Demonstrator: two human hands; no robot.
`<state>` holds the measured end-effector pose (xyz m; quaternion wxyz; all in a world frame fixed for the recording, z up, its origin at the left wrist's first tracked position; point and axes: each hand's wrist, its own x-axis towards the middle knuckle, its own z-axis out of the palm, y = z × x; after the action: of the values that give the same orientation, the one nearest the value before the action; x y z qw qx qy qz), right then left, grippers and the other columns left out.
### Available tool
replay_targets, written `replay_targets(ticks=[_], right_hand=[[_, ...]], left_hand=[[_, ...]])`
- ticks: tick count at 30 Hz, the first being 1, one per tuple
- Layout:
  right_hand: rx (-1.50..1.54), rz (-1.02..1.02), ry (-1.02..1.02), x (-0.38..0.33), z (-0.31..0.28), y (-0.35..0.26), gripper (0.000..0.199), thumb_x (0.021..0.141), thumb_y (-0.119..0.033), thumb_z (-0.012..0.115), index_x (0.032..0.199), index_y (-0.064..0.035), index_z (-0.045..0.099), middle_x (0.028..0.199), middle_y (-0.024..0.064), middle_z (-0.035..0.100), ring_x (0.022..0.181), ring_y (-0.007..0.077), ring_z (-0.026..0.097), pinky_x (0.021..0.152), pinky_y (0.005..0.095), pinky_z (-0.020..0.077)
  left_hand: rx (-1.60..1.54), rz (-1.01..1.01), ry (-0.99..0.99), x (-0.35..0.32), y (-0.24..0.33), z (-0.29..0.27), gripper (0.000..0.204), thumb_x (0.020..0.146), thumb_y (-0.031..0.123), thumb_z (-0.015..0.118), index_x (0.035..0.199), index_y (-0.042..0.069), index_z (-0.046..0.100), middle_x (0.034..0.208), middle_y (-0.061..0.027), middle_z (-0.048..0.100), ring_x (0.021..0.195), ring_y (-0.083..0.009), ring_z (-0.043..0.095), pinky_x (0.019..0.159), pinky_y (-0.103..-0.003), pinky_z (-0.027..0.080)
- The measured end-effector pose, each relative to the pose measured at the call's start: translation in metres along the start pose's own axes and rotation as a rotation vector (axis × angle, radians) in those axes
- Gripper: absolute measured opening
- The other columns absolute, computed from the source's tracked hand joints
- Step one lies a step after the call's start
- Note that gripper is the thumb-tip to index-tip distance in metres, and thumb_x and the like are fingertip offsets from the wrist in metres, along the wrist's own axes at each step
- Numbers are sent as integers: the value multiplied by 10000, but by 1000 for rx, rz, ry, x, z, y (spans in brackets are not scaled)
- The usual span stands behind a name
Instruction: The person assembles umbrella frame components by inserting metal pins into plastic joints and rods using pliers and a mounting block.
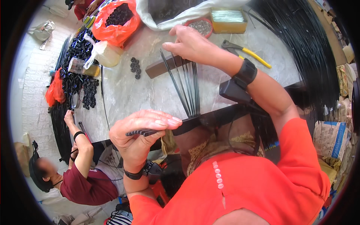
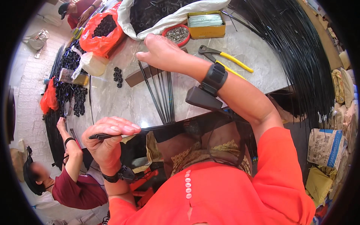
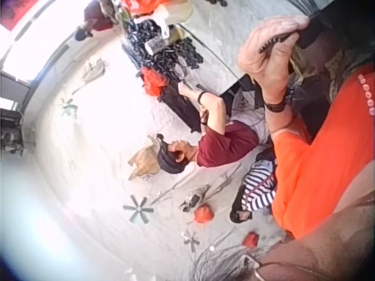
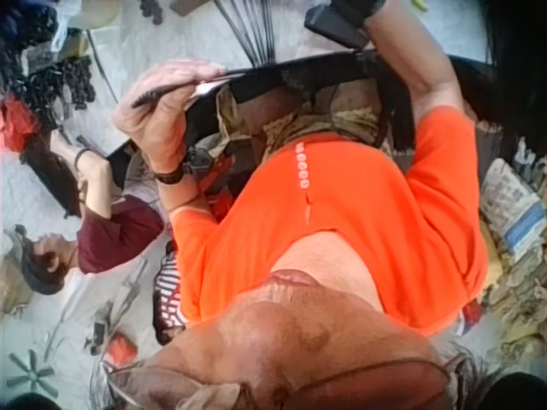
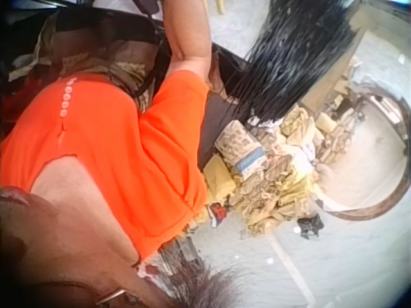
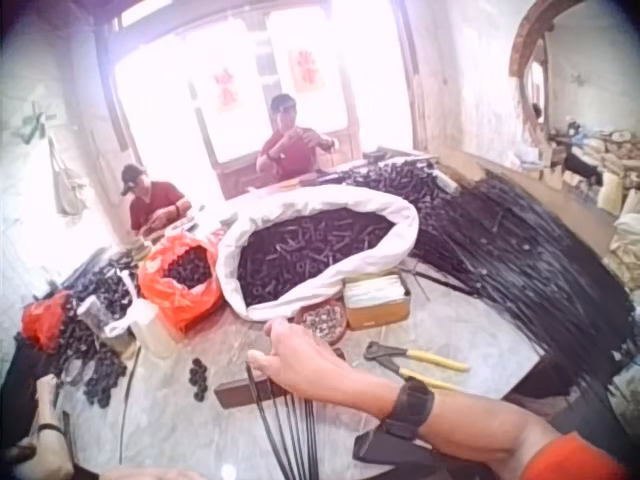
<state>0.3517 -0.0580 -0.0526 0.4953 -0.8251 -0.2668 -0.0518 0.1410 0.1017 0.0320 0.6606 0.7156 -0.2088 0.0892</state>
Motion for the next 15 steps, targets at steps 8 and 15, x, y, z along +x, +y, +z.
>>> replay_targets(ticks=[8, 15], right_hand=[[-303, -90, -412, -46, -40, -16, 238, 881, -227, 697, 934, -5, 629, 801, 189, 680, 794, 375, 671, 723, 447, 521], [-97, -232, -344, -50, -6, -5, 233, 904, -190, 687, 1064, -39, 611, 906, 162, 666, 868, 358, 666, 751, 444, 525]], left_hand=[[18, -32, 30, -2, 1, 0, 141, 905, 93, 747, 949, -31, 696, 853, -203, 732, 801, -347, 730, 718, -476, 618], [-64, -80, 30, 1, 4, 1, 92, 883, -9, 713, 955, -67, 713, 913, -206, 743, 863, -311, 739, 794, -408, 599]])
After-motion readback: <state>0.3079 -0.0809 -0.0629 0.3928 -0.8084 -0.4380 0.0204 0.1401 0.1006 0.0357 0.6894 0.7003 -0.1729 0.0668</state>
